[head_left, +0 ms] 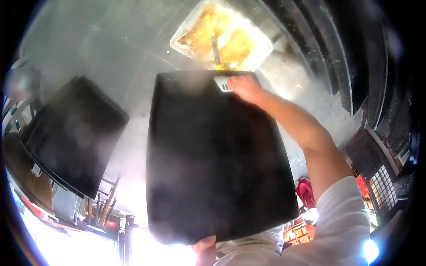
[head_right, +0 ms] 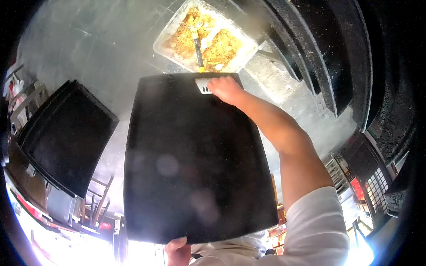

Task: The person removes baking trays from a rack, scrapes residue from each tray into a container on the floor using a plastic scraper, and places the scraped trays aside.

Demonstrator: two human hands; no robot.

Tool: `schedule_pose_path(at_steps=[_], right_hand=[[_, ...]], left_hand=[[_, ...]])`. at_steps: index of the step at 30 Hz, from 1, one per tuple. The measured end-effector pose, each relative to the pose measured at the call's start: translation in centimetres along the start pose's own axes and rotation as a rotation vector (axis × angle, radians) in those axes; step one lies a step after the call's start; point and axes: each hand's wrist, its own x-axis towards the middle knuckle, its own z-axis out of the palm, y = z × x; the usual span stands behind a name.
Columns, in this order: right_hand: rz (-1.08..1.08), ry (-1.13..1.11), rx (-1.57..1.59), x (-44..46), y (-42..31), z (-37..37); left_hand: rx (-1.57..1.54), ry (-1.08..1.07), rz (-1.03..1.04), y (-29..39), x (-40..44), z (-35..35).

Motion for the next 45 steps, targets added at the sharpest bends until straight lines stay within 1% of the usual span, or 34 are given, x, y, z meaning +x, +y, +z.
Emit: schedule_pose_path(at_steps=[2,5,6,9,10,11,13,15,17,20,21,23,24,25,27,28,31,33,35,36,39,40,42,45], right_hand=[[0.019,0.044,-0.036,1.2,0.0,-1.5],[0.04,0.24,-0.017,1.9,0.6,-6.9],[0.051,0.166,0.002,1.6,0.4,-9.4],[0.122,0.223,0.132,-0.5,-1.4,-13.2],[0.189,0.197,0.181,-1.4,-2.0,-13.8],[0.176,0.344,0.31,-2.6,-2.7,-14.3],[0.259,0.469,0.442,-4.6,-4.2,-15.8],[0.325,0.56,0.461,-7.1,-5.8,-17.6],[0.381,0.624,0.455,-9.8,-7.0,-20.3],[0.471,0.649,0.428,-14.9,-10.0,-25.0],[0.51,0.649,0.412,-16.7,-11.1,-26.7],[0.456,0.76,0.425,-20.0,-13.3,-30.6],[0.525,0.769,0.48,-22.2,-13.8,-30.9],[0.596,0.777,0.536,-23.7,-14.4,-31.7],[0.624,0.884,0.548,-25.4,-16.3,-34.8],[0.641,0.935,0.55,-25.9,-17.0,-36.2],[0.557,0.95,0.42,-27.2,-17.9,-37.6],[0.554,0.893,0.484,-27.1,-18.7,-37.7],[0.555,0.835,0.573,-26.0,-19.5,-37.0],[0.578,0.829,0.643,-25.3,-19.8,-36.1],[0.667,0.766,0.84,-22.7,-21.9,-35.3],[0.699,0.815,0.96,-21.7,-22.8,-35.2],[0.755,0.874,1.221,-20.6,-25.4,-34.6],[0.771,0.829,1.281,-19.4,-28.7,-35.0]], left_hand=[[0.024,0.023,-0.062,0.1,-0.4,-0.2],[0.165,-0.03,-0.077,0.0,-0.8,-3.0],[0.298,-0.033,0.019,0.5,-1.1,-2.3],[0.132,0.058,0.046,1.7,-2.2,-0.8],[0.145,0.059,0.051,2.1,-2.5,-0.2],[0.159,0.062,0.055,2.7,-2.6,0.4],[0.195,0.074,0.054,3.4,-3.6,0.8],[0.285,0.025,0.158,3.8,-2.7,0.3],[0.166,0.005,0.15,4.3,-2.6,0.9],[0.363,-0.087,0.259,6.5,-5.3,2.9],[0.364,-0.127,0.284,6.9,-6.3,3.3],[0.365,-0.201,0.336,7.7,-8.5,4.0],[0.332,-0.282,0.396,8.3,-10.3,4.8],[0.378,-0.302,0.399,8.7,-11.6,5.2],[0.475,-0.345,0.399,9.1,-13.3,5.5],[0.467,-0.382,0.393,8.9,-13.6,5.4],[0.532,-0.297,0.56,9.9,-16.8,8.1],[0.522,-0.282,0.553,10.4,-14.4,5.4],[0.478,-0.281,0.535,11.2,-12.7,3.5],[0.468,-0.247,0.569,11.6,-13.0,3.6],[0.582,-0.207,0.54,13.6,-11.4,1.4],[0.557,-0.148,0.58,14.3,-11.6,1.6],[0.593,-0.151,0.589,16.3,-9.7,-1.1],[0.582,-0.114,0.634,19.7,-7.5,-4.7]])
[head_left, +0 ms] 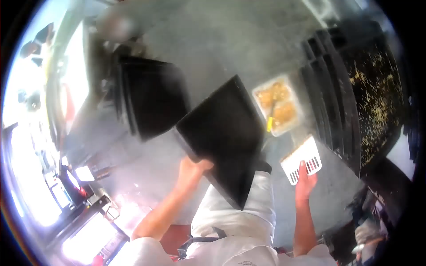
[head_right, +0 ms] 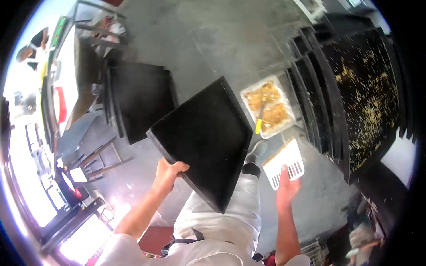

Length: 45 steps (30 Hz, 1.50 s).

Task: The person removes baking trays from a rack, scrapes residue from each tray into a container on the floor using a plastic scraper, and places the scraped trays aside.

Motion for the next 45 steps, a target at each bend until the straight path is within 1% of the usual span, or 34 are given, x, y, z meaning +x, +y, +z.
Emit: schedule_pose_path(at_steps=[1,4,6,7,10,12,13,14,16,17,19,20,22,23,24,25,26,27,28,30,31,32,34,35,36,38,40,42,44,45], right_hand=[[0.013,-0.024,0.0,-0.3,0.5,0.0],[0.059,-0.056,-0.002,-0.8,1.4,1.2],[0.125,-0.078,0.008,-1.8,0.3,2.9],[0.129,-0.118,-0.031,-1.8,-0.3,3.4],[0.102,-0.166,0.116,-1.4,-0.1,5.0],[0.094,-0.183,0.091,-1.4,-0.2,5.4],[0.087,-0.197,0.069,-1.0,-0.5,5.5],[0.114,-0.184,0.058,-0.8,-0.6,5.6],[0.178,-0.143,0.039,-1.0,-0.6,5.8],[0.19,-0.128,-0.018,-1.1,-1.1,6.0],[0.205,-0.002,0.05,-2.3,-1.2,6.9],[0.198,0.063,0.095,-2.3,-1.2,8.0],[0.272,0.104,0.013,-3.4,-1.4,8.2],[0.301,0.114,-0.034,-4.0,-1.3,7.9],[0.298,0.129,-0.049,-4.0,-1.0,9.6],[0.275,0.139,-0.031,-4.8,-0.7,11.0],[0.302,0.12,-0.038,-5.6,-1.0,12.4],[0.338,0.102,-0.049,-6.7,-1.5,13.8],[0.373,0.083,-0.054,-7.4,-1.7,15.2],[0.347,0.009,0.031,-8.3,-2.3,17.6],[0.349,-0.025,0.055,-8.6,-3.2,18.7],[0.355,-0.049,0.075,-9.0,-4.1,19.4],[0.351,-0.042,0.147,-9.1,-5.2,20.8],[0.364,-0.027,0.202,-9.0,-5.9,21.4],[0.375,-0.018,0.26,-8.7,-6.6,21.9],[0.437,-0.015,0.304,-8.4,-6.9,22.1],[0.479,-0.037,0.362,-8.0,-6.5,22.0],[0.484,-0.056,0.388,-8.0,-6.2,21.7],[0.474,-0.055,0.373,-7.7,-5.0,20.8],[0.496,-0.069,0.362,-8.1,-4.8,20.4]], left_hand=[[0.036,0.031,0.032,0.3,0.7,-1.1],[0.184,0.093,-0.036,3.4,1.6,-4.7],[0.104,0.12,0.093,1.5,5.5,-8.5],[0.125,0.129,0.133,2.0,6.4,-9.5],[0.219,0.175,0.075,3.3,9.4,-13.0],[0.293,0.164,0.049,4.2,12.0,-15.9],[0.315,0.243,0.028,4.3,13.7,-16.9],[0.263,0.291,0.007,4.1,15.3,-17.8],[0.328,0.308,-0.071,2.4,20.3,-21.5],[0.376,0.317,-0.125,2.3,22.4,-23.0],[0.464,0.341,-0.185,2.8,25.6,-25.0],[0.494,0.421,-0.161,2.5,27.1,-25.3],[0.571,0.304,-0.142,0.3,31.4,-27.3],[0.728,0.411,-0.191,3.9,29.1,-25.1],[0.767,0.42,-0.133,5.4,28.8,-25.5],[0.783,0.457,-0.093,5.5,30.5,-26.3],[0.805,0.487,-0.07,5.1,31.6,-27.4],[0.807,0.411,-0.123,5.1,33.2,-28.5],[0.863,0.405,-0.168,5.8,33.4,-28.3],[0.981,0.396,-0.246,8.5,32.8,-27.2],[1.061,0.554,-0.173,4.4,37.7,-29.6],[1.14,0.531,-0.132,3.7,38.5,-30.4],[1.237,0.484,-0.133,4.2,37.8,-30.4],[1.455,0.473,-0.028,4.7,35.7,-29.5],[1.5,0.402,-0.098,7.0,33.4,-27.8],[1.577,0.337,-0.057,6.4,34.1,-28.8],[1.497,0.287,-0.094,6.0,34.8,-29.5],[1.46,0.301,-0.095,5.4,34.7,-29.8],[1.478,0.35,-0.041,5.2,34.2,-28.7],[1.437,0.381,-0.058,4.7,34.7,-29.1]])
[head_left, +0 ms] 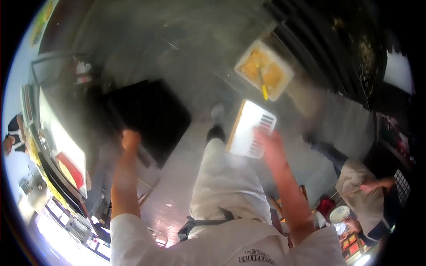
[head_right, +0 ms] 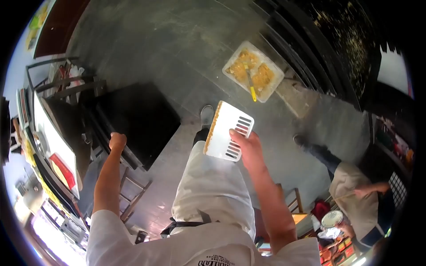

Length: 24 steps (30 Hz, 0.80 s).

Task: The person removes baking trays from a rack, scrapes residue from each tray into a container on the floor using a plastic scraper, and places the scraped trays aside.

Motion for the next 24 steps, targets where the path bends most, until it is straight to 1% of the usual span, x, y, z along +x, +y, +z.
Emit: schedule_pose_path(at_steps=[3,5,7,9,10,13,15,16,17,18,19,20,21,23,24], right_hand=[[0.038,-0.047,-0.036,0.2,-0.2,-1.5],[0.052,-0.079,-0.069,-0.8,0.5,-2.1],[0.064,-0.145,-0.226,-1.6,0.6,-3.2],[0.091,-0.156,-0.117,-2.2,1.0,-3.6],[0.07,-0.169,-0.078,-2.5,1.0,-3.4],[0.037,-0.172,-0.012,-4.0,2.3,-5.1],[0.008,-0.171,-0.018,-3.2,3.0,-6.1],[0.019,-0.173,0.012,-2.9,3.4,-6.4],[0.031,-0.18,0.042,-2.7,3.7,-7.1],[0.046,-0.191,0.069,-2.5,3.9,-7.8],[0.07,-0.178,0.099,-3.2,2.8,-8.1],[0.065,-0.197,0.109,-3.8,1.9,-8.6],[0.055,-0.21,0.117,-4.1,1.3,-9.2],[0.02,-0.244,0.085,-4.8,0.1,-10.7],[0.0,-0.258,0.069,-5.1,-0.3,-11.6]], left_hand=[[-0.018,0.022,0.06,1.1,-2.6,-0.8],[0.062,-0.034,0.172,0.7,-3.5,-0.8],[0.109,-0.032,0.25,-0.3,-3.8,0.2],[0.127,-0.011,0.342,-2.3,-2.9,1.9],[0.133,-0.008,0.397,-3.6,-1.9,2.9],[0.069,-0.008,0.313,-1.1,-7.1,1.0],[0.103,0.059,0.256,1.9,-11.7,-0.6],[0.044,0.109,0.256,3.4,-13.4,-0.9],[-0.053,0.192,0.499,3.7,-12.4,0.7],[-0.162,0.294,0.66,4.7,-11.6,3.4],[-0.441,0.057,0.815,7.0,-13.2,3.3],[-0.729,-0.343,0.767,9.8,-14.5,3.8],[-1.01,-0.7,0.576,13.8,-23.7,-1.7],[-1.121,-0.837,0.631,18.7,-31.2,-3.8],[-1.135,-0.87,0.65,20.6,-34.2,-4.4]])
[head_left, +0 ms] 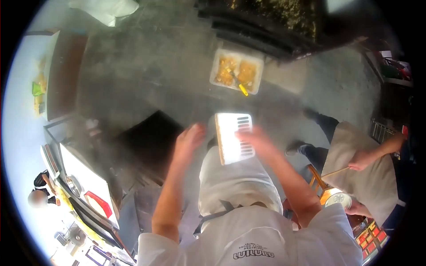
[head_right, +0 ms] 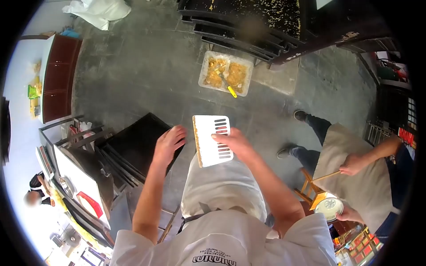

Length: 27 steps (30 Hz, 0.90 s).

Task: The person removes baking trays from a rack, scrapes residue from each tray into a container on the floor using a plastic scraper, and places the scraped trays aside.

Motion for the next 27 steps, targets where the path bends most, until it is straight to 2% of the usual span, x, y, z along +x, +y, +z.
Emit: schedule_pose_path(at_steps=[7,10,12,17,21,22,27], right_hand=[[-0.067,-0.045,-0.008,-3.8,-1.6,-4.3],[-0.089,-0.009,-0.015,-5.3,-1.8,-6.8],[-0.093,-0.004,0.088,-6.0,-1.4,-7.8],[-0.103,0.093,0.071,-7.5,-1.6,-9.4],[-0.139,0.092,0.098,-5.3,-1.9,-10.3],[-0.086,0.097,0.054,-4.6,-2.4,-10.8],[-0.103,0.184,0.084,-2.8,-5.5,-9.9]], left_hand=[[-0.241,-0.178,0.013,1.4,1.2,11.7],[-0.232,-0.124,0.035,0.4,1.6,14.8],[-0.241,-0.131,-0.008,-0.3,1.8,15.7],[-0.359,-0.115,-0.041,-2.6,1.8,17.8],[-0.356,-0.159,-0.032,-2.1,2.4,18.3],[-0.345,-0.167,-0.059,-2.0,2.8,18.1],[-0.277,-0.271,-0.163,2.5,3.0,18.8]])
